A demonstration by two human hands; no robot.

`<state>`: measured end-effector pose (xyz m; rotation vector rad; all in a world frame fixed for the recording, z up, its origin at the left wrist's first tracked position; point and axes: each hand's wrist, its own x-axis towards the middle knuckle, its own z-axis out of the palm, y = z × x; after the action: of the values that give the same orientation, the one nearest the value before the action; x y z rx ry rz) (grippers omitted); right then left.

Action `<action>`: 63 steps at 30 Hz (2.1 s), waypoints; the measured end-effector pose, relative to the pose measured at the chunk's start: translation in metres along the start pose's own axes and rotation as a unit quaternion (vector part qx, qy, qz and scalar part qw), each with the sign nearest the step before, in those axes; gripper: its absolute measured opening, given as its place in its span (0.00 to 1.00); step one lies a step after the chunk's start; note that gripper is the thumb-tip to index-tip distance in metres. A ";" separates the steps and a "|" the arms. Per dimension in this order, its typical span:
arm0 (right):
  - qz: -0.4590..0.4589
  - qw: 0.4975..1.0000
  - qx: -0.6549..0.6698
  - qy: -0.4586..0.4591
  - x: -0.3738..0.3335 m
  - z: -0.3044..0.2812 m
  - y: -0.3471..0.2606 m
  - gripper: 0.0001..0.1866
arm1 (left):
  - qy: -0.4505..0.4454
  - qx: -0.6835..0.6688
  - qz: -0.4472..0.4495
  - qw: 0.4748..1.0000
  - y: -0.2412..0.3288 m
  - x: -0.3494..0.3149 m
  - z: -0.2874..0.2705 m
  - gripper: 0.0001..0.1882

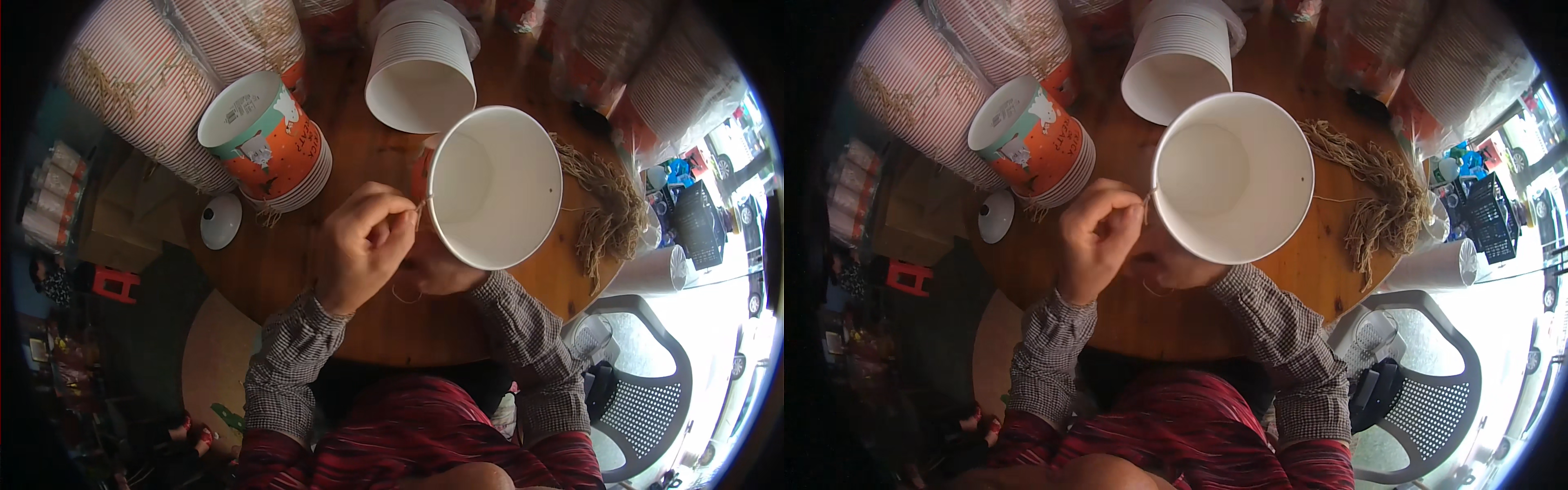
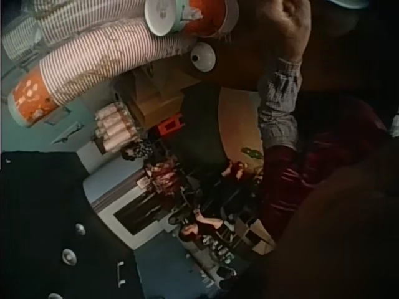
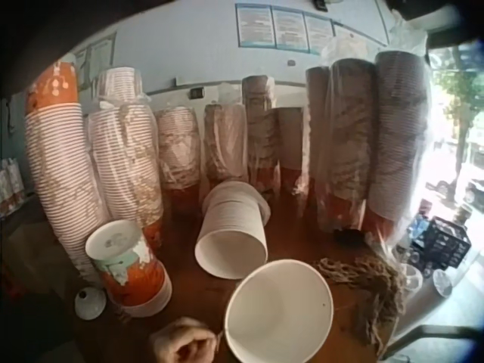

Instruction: Manually threading and knotting string handles onto paper buckets.

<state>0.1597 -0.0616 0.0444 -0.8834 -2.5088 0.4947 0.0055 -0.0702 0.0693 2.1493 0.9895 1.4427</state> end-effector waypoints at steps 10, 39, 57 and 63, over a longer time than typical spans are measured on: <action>0.093 0.963 0.247 0.047 -0.026 0.000 0.053 0.05 | -0.084 -0.407 -0.340 0.844 -0.018 -0.005 0.001 0.09; -0.063 0.904 0.408 -0.107 -0.017 0.032 -0.019 0.07 | 0.049 -0.530 -0.396 0.748 -0.038 -0.001 0.020 0.09; 0.201 0.767 0.477 0.379 -0.058 -0.046 0.069 0.13 | -0.292 -0.384 -0.316 0.817 -0.037 -0.014 0.041 0.15; 0.272 0.760 0.420 0.415 -0.068 -0.050 0.087 0.18 | -0.225 -0.346 -0.308 0.857 -0.030 -0.008 0.037 0.13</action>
<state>0.2762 -0.0327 0.0279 -1.0822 -1.0021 1.0156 0.0270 -0.0529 0.0294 1.3515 0.7181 0.7520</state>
